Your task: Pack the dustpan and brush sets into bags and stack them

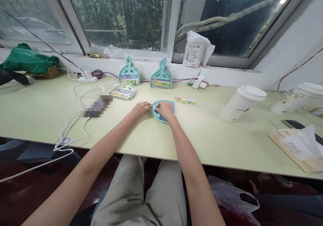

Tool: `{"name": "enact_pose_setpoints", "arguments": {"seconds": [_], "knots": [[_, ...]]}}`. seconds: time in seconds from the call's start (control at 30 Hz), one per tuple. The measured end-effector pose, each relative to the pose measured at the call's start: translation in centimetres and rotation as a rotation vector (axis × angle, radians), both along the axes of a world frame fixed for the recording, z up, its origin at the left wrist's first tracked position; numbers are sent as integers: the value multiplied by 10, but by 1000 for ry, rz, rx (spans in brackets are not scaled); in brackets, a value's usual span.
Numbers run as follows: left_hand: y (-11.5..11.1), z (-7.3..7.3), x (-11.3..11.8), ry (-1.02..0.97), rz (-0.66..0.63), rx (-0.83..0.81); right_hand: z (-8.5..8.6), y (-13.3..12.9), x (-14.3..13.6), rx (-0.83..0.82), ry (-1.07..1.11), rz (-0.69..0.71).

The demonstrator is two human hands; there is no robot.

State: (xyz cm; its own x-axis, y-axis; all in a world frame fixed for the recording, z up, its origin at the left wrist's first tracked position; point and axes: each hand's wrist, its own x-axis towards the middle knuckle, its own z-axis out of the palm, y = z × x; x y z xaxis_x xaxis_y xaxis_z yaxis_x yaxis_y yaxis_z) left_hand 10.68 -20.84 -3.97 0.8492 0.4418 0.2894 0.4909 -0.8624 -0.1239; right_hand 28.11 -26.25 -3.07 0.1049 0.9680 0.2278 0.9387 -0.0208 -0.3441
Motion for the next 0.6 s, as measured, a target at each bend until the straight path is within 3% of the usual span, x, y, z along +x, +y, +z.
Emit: {"name": "enact_pose_setpoints", "arguments": {"seconds": [0.1,0.23,0.33,0.4,0.43,0.5,0.6], "knots": [[0,-3,3,-110,24,-83,1,-1,1,-31,33,-5],[0,-2,10,-678,175,-316,-4,0,0,60,231,-127],[-4,1,20,-1015,232,-929,-7,7,-6,300,385,-240],[-8,1,26,-1019,156,-1333,-7,14,-6,372,484,-192],[-10,0,29,-1015,129,-1441,-6,17,-3,378,528,-147],[-11,-2,30,-1091,141,-1490,-5,19,13,404,558,-143],[-2,-2,24,-1279,220,-1501,-11,14,53,485,381,-419]]}}
